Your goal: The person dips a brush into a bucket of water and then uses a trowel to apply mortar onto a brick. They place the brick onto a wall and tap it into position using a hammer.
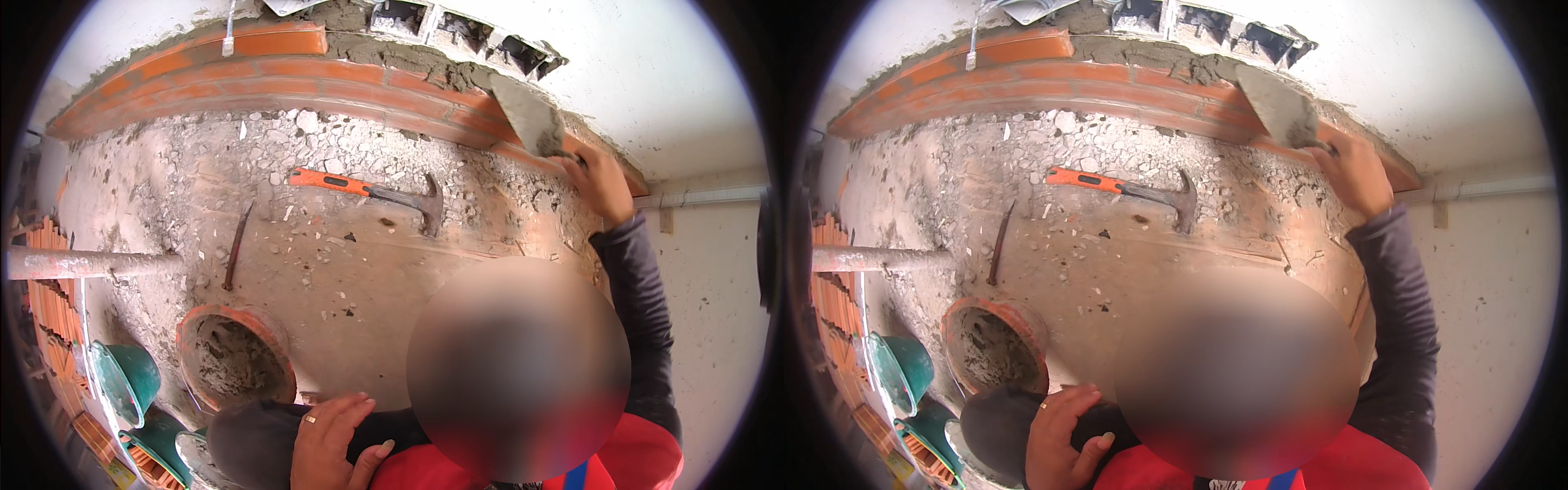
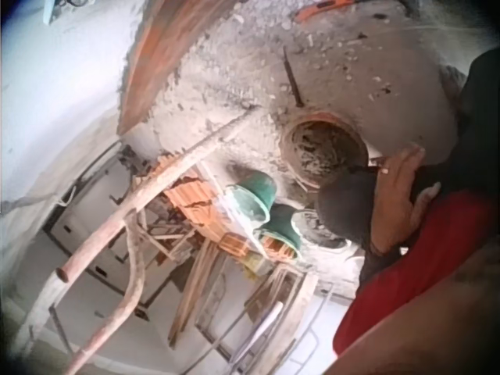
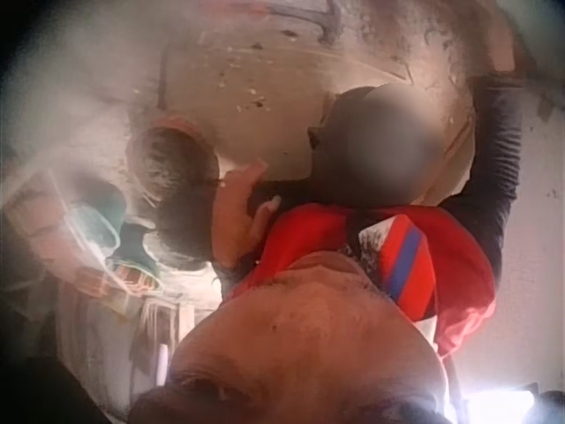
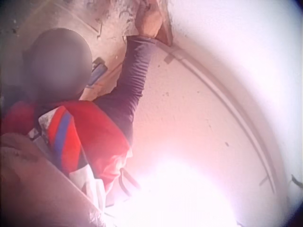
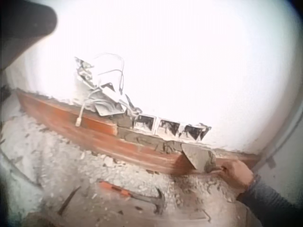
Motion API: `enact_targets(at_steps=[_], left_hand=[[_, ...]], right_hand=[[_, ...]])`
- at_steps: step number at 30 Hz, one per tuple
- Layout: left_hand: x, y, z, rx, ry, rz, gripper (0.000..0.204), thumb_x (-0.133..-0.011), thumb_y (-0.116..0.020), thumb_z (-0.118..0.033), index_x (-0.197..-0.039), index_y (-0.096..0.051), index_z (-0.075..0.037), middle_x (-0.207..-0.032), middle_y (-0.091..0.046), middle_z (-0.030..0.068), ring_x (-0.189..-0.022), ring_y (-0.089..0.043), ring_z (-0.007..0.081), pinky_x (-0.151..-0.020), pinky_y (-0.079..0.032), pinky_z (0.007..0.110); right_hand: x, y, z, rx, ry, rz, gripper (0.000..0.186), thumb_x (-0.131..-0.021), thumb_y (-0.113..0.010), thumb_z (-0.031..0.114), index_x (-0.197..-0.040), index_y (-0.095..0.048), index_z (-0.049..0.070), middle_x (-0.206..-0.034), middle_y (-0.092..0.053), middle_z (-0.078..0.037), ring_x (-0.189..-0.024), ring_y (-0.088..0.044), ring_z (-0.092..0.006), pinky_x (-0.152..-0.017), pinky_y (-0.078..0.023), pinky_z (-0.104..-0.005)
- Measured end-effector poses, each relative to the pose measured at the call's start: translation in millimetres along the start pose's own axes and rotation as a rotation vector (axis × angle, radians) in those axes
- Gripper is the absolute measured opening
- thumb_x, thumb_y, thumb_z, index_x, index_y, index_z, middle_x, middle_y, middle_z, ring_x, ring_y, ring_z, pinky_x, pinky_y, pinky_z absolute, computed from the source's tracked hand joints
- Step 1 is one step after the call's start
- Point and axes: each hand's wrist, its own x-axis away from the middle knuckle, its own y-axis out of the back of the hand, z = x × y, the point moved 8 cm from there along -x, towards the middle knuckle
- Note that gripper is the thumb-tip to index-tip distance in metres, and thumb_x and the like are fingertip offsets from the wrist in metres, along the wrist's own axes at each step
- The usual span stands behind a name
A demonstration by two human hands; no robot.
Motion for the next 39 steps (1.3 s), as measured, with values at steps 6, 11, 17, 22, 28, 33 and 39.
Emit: enact_targets(at_steps=[6, 11, 17, 22, 28, 33, 39], left_hand=[[-1.7, -8.7, 9.6, -0.021, -0.029, 0.021, 0.048, -0.080, -0.075, -0.025, -0.119, -0.061, -0.001, -0.117, -0.064, 0.0183, -0.109, -0.061, 0.0356, -0.095, -0.047, 0.041], [-7.9, -13.9, 4.4, -0.040, -0.013, 0.030, 0.048, -0.080, -0.075, -0.026, -0.119, -0.061, -0.001, -0.117, -0.064, 0.0186, -0.108, -0.061, 0.0350, -0.095, -0.047, 0.041], [-11.6, -12.7, 3.6, -0.045, 0.033, 0.013, 0.048, -0.081, -0.074, -0.025, -0.120, -0.061, -0.001, -0.118, -0.063, 0.0187, -0.106, -0.062, 0.0344, -0.095, -0.047, 0.040], [-14.9, -14.7, 8.0, -0.077, 0.001, 0.022, 0.048, -0.082, -0.073, -0.026, -0.121, -0.060, -0.001, -0.118, -0.063, 0.0193, -0.105, -0.062, 0.0342, -0.094, -0.047, 0.040], [-15.8, -16.3, 10.0, -0.025, 0.020, 0.035, 0.050, -0.081, -0.074, -0.026, -0.122, -0.060, 0.000, -0.118, -0.063, 0.0192, -0.107, -0.061, 0.0342, -0.095, -0.047, 0.041], [-9.6, -5.2, -1.1, -0.018, 0.028, 0.021, 0.045, -0.086, -0.069, -0.018, -0.127, -0.057, -0.003, -0.122, -0.060, 0.0210, -0.112, -0.056, 0.0398, -0.099, -0.042, 0.044], [-2.4, 0.3, -1.7, -0.004, 0.000, 0.014, 0.045, -0.087, -0.068, -0.021, -0.126, -0.058, -0.003, -0.121, -0.060, 0.0218, -0.113, -0.055, 0.0401, -0.100, -0.041, 0.044]], right_hand=[[34.2, -78.0, 9.1, -0.280, 0.073, -0.221, 0.026, -0.084, -0.072, 0.013, -0.103, -0.061, 0.000, -0.085, -0.067, -0.021, -0.070, -0.066, -0.0379, -0.063, -0.052, -0.0420], [10.0, -133.4, 38.8, -0.138, -0.078, -0.366, 0.031, -0.081, -0.075, 0.025, -0.104, -0.060, 0.009, -0.090, -0.069, -0.010, -0.075, -0.068, -0.0337, -0.065, -0.052, -0.0437], [14.2, -124.8, 27.8, -0.200, -0.179, -0.480, 0.033, -0.083, -0.074, 0.028, -0.107, -0.062, 0.008, -0.090, -0.068, -0.012, -0.078, -0.066, -0.0367, -0.066, -0.051, -0.0452], [21.0, -126.1, 13.8, -0.295, -0.148, -0.484, 0.032, -0.086, -0.072, 0.028, -0.104, -0.064, 0.003, -0.086, -0.067, -0.018, -0.077, -0.064, -0.0389, -0.064, -0.050, -0.0431], [24.4, -165.4, -14.5, -0.778, -0.265, -0.193, 0.029, -0.093, -0.066, 0.026, -0.098, -0.063, -0.002, -0.069, -0.061, -0.014, -0.063, -0.062, -0.0242, -0.061, -0.047, -0.0396], [56.8, -176.0, 14.8, -1.236, -0.409, 0.067, 0.026, -0.103, -0.049, 0.027, -0.093, -0.052, 0.004, -0.066, -0.052, -0.002, -0.054, -0.053, -0.0119, -0.046, -0.044, -0.0281], [46.9, -110.7, 100.1, -1.670, -0.529, 0.221, 0.030, -0.104, -0.040, 0.032, -0.099, -0.049, 0.004, -0.071, -0.051, -0.005, -0.051, -0.051, -0.0157, -0.047, -0.048, -0.0307]])
